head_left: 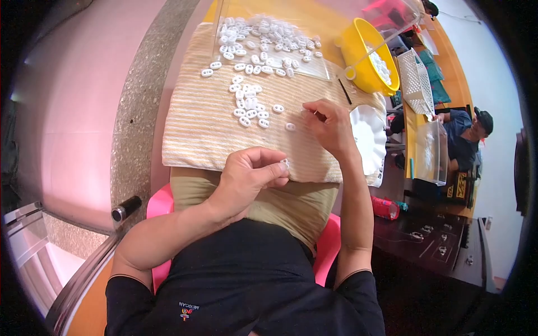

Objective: Inspecting and sorting small white plastic components at a workbench.

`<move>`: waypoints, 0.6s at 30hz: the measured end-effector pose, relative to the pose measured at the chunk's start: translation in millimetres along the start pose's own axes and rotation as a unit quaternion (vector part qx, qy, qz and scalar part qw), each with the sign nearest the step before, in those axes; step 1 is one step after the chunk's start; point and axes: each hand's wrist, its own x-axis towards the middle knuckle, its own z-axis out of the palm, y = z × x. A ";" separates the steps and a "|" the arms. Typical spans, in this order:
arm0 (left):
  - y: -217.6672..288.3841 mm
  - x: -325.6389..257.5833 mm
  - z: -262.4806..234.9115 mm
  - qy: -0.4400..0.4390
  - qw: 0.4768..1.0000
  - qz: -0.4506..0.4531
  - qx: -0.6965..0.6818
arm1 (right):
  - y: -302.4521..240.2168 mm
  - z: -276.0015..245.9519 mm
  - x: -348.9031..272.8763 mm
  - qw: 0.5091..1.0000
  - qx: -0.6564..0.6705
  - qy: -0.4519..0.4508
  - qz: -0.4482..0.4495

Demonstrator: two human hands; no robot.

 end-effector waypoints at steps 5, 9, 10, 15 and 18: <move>-2.8 1.1 -0.6 0.000 1.000 0.010 0.001 | -2.4 -3.2 -10.7 0.997 -0.068 -0.014 -0.029; -3.1 1.3 -1.1 -0.002 1.000 0.012 -0.002 | -7.9 -9.3 -11.8 0.993 -0.096 -0.028 -0.065; -2.8 0.8 -0.6 0.000 1.000 0.013 -0.001 | -8.8 -10.5 -11.7 0.989 -0.121 -0.042 -0.072; -1.1 0.0 -0.3 0.004 1.000 0.011 0.001 | -9.8 -11.9 -7.9 0.983 -0.148 -0.079 -0.072; -1.0 1.2 -0.7 0.007 1.000 0.014 0.007 | -6.2 -7.5 -9.1 0.990 -0.127 -0.050 -0.036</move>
